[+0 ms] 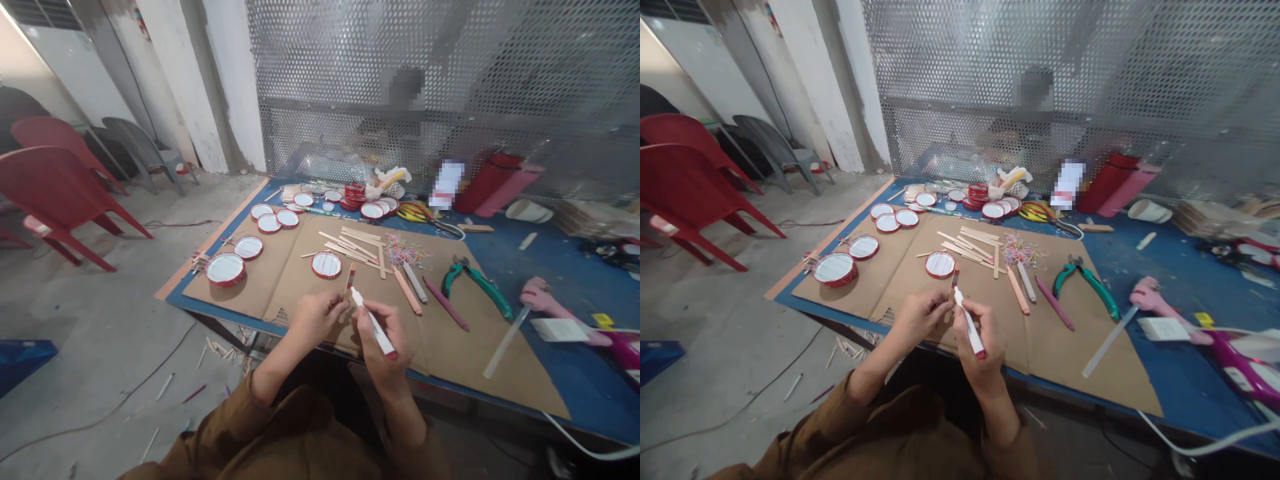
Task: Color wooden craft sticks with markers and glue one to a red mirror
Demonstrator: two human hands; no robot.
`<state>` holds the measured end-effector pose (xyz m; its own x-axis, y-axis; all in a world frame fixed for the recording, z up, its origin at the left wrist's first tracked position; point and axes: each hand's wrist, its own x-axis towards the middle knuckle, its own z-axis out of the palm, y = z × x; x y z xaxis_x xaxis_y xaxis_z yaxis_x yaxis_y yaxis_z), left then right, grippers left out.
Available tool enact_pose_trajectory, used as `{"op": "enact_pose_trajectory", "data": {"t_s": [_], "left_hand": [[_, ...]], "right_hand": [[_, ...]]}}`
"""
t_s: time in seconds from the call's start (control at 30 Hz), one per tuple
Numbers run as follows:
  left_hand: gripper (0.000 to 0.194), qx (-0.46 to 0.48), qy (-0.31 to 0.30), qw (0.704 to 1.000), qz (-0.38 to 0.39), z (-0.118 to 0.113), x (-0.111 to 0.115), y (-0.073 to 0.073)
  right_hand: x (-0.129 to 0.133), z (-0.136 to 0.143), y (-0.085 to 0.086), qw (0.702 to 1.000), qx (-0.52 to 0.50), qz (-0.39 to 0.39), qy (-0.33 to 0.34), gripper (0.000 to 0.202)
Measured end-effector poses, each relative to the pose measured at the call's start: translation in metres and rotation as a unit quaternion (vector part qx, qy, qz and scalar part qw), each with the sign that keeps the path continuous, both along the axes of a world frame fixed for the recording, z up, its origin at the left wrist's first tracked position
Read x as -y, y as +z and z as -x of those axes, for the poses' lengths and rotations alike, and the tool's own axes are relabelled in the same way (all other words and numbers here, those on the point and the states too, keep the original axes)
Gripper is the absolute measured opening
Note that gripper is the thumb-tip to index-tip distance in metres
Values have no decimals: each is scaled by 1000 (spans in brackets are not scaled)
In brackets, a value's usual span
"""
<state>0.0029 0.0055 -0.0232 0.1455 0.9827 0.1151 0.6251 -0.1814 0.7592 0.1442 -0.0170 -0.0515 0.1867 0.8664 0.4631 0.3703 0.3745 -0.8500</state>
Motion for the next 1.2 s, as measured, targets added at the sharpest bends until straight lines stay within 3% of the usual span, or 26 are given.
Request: {"op": "enact_pose_trajectory", "data": {"t_s": [0.3, 0.53, 1.2], "left_hand": [[18, 7, -7, 1000, 3, 0, 1, 3], [18, -18, 8, 1000, 12, 0, 1, 3], [18, 7, -8, 1000, 10, 1, 1, 2]], "right_hand": [[1, 1, 3, 1000, -3, 4, 14, 22], [2, 2, 1, 999, -33, -3, -23, 25], [0, 2, 4, 1000, 7, 8, 13, 22]]}}
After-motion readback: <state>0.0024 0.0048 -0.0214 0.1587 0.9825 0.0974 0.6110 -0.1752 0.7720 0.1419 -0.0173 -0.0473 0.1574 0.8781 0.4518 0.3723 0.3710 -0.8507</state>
